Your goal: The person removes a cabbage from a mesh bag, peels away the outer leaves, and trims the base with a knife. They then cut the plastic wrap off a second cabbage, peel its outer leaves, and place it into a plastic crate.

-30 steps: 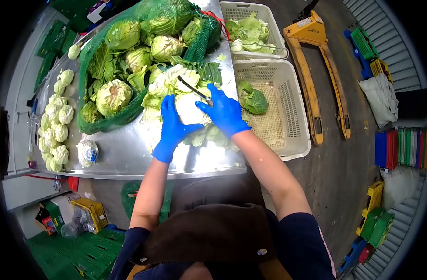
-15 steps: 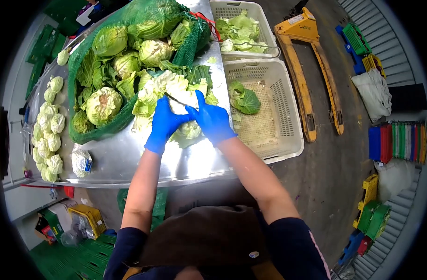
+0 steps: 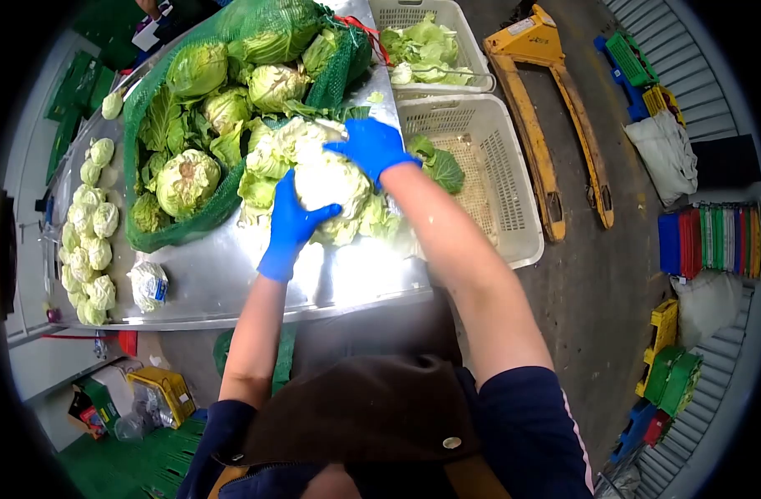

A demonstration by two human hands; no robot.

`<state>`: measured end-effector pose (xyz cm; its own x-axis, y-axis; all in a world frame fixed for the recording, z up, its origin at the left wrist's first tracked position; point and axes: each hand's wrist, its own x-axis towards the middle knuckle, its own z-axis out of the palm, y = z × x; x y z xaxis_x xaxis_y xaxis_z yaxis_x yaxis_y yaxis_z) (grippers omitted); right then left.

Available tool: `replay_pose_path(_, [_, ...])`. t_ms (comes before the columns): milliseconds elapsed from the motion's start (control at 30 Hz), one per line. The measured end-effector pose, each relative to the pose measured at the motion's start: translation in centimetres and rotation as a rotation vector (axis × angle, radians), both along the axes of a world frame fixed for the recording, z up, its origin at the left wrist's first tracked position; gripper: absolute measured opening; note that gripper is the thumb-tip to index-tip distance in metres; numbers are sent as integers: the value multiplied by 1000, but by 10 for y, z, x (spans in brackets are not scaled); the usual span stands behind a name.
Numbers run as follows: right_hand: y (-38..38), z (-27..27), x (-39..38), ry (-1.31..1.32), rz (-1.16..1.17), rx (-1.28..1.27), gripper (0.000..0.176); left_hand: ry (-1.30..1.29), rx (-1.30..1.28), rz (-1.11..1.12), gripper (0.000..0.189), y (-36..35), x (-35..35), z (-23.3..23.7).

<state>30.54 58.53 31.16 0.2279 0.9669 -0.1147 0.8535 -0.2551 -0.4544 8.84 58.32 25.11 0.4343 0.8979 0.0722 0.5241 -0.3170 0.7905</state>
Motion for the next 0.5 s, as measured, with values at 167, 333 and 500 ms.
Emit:
replay_pose_path(167, [-17,-101,34,211,-237,184,43,-299,-226,-67,112,-32,-48,9])
replay_pose_path(333, [-66,-55,40,4,-355,-88,62,-348,-191,-182,111,-31,-64,-1])
replay_pose_path(500, [-43,9,-32,438,199,76,58,-139,-34,-443,98,-9,-40,36])
